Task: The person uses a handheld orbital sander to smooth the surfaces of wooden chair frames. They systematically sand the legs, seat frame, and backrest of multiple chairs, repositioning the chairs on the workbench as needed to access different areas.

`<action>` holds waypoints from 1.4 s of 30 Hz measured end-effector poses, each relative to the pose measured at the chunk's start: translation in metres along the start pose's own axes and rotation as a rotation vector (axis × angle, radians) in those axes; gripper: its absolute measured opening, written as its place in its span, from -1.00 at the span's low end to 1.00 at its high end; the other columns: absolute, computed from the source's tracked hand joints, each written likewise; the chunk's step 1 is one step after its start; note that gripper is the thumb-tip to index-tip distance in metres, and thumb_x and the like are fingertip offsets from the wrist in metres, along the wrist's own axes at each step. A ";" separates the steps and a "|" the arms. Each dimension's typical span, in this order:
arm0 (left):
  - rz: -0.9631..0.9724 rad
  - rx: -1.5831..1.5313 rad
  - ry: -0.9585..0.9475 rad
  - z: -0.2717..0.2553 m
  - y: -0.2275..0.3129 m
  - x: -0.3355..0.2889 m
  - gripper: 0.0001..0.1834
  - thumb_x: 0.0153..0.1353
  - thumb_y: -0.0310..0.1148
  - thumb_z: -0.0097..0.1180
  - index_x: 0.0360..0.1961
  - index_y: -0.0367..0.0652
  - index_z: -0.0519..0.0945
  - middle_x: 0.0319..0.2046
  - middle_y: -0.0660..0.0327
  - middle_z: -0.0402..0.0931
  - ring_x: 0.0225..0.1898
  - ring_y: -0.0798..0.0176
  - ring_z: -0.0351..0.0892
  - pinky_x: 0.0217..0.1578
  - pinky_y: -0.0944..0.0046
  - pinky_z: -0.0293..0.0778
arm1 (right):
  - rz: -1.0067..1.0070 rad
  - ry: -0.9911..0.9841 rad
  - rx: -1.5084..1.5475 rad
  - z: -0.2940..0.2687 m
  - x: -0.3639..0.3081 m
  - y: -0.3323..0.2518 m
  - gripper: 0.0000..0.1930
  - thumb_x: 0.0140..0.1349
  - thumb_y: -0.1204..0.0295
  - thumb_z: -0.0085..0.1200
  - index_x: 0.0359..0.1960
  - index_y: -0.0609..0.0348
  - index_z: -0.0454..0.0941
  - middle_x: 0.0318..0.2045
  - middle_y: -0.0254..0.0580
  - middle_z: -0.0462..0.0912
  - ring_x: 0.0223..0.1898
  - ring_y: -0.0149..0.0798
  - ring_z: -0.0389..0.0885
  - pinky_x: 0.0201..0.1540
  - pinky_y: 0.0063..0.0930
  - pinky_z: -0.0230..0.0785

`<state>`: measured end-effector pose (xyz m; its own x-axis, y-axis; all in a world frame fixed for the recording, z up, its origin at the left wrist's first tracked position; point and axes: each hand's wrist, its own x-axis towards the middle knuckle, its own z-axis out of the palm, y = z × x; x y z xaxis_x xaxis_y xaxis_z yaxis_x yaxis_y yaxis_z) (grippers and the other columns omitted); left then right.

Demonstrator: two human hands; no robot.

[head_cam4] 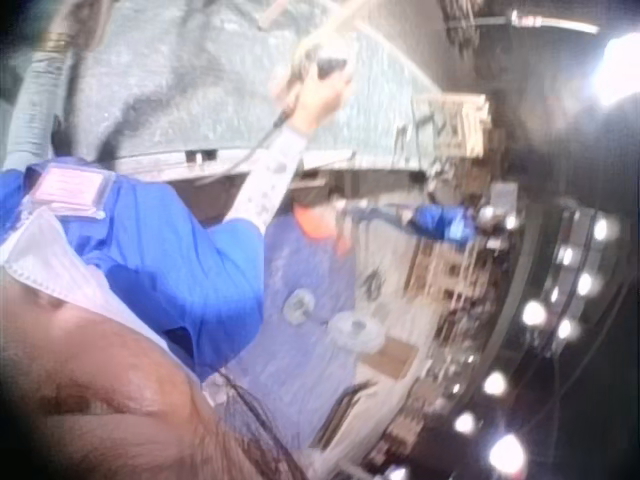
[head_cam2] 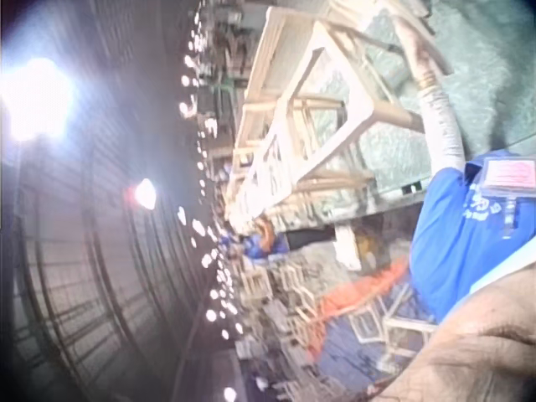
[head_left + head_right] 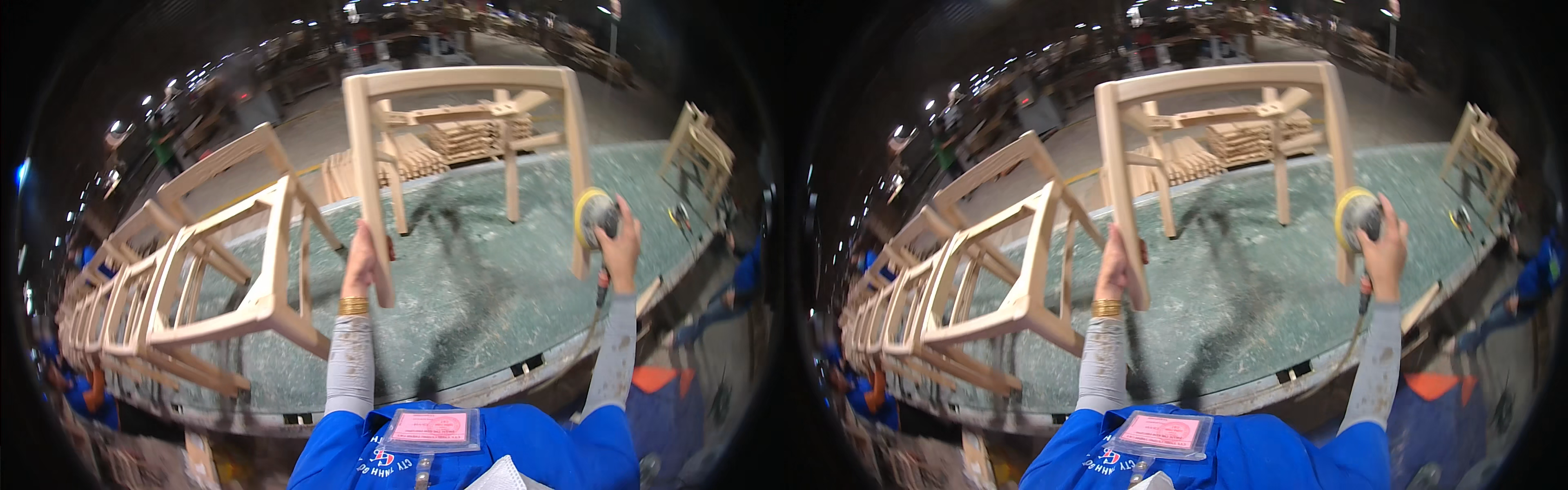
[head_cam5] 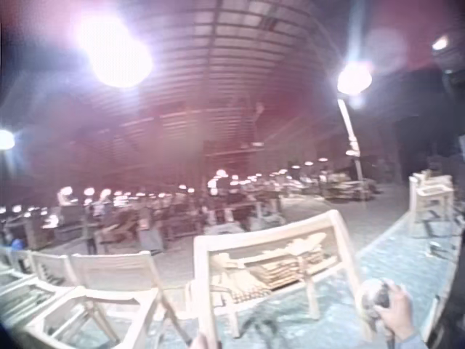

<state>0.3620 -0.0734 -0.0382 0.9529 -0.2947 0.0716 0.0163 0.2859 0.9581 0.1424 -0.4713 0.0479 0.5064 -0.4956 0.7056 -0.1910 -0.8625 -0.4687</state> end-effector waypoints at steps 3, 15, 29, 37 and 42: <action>-0.111 -0.112 0.039 0.015 0.005 -0.012 -0.33 0.26 0.30 -0.45 -0.31 -0.12 0.42 -0.62 0.21 0.41 -0.64 0.27 0.42 -0.60 0.30 0.40 | 0.015 -0.002 0.071 -0.001 -0.026 -0.015 -0.23 -0.18 0.59 0.25 0.19 -0.15 0.32 -0.14 -0.06 0.42 -0.09 -0.02 0.47 -0.04 -0.20 0.37; -0.072 -0.344 -0.127 0.040 -0.007 -0.039 -0.59 0.39 0.01 -0.39 -0.16 -0.11 0.35 -0.54 0.20 0.44 -0.57 0.33 0.47 -0.55 0.33 0.45 | -0.490 -0.100 0.361 0.039 -0.011 -0.219 -0.29 -0.17 0.52 0.33 0.12 -0.22 0.39 -0.10 -0.07 0.40 -0.09 -0.06 0.50 -0.04 -0.26 0.41; 0.113 -0.234 -0.153 0.026 -0.014 -0.045 -0.49 0.41 -0.01 -0.40 0.10 -0.16 0.35 -0.14 0.30 0.41 -0.15 0.48 0.33 -0.12 0.40 0.33 | -0.770 -0.027 0.014 0.118 0.093 -0.344 -0.33 -0.08 0.28 0.29 0.13 -0.51 0.32 -0.22 0.00 0.40 -0.26 0.10 0.57 -0.21 -0.13 0.46; 0.084 -0.287 -0.138 0.031 -0.012 -0.038 -0.49 0.40 -0.01 -0.38 0.08 -0.17 0.37 -0.17 0.29 0.44 -0.19 0.47 0.36 -0.17 0.41 0.35 | -0.614 -0.014 -0.038 0.123 0.100 -0.355 -0.33 -0.09 0.26 0.29 0.14 -0.47 0.31 -0.22 0.00 0.44 -0.21 0.09 0.56 -0.17 -0.14 0.44; -0.010 -0.467 -0.098 0.031 -0.013 -0.039 -0.53 0.40 -0.01 -0.41 -0.10 -0.15 0.44 -0.36 0.22 0.52 -0.38 0.45 0.47 -0.36 0.39 0.44 | -0.508 0.170 0.164 0.100 0.067 -0.276 -0.30 -0.13 0.33 0.34 0.14 -0.11 0.33 -0.15 -0.01 0.52 -0.07 -0.01 0.51 -0.05 -0.21 0.39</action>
<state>0.3150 -0.0934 -0.0449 0.9193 -0.3778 0.1101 0.1815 0.6552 0.7334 0.3130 -0.2563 0.1710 0.3552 -0.0428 0.9338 0.1818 -0.9767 -0.1139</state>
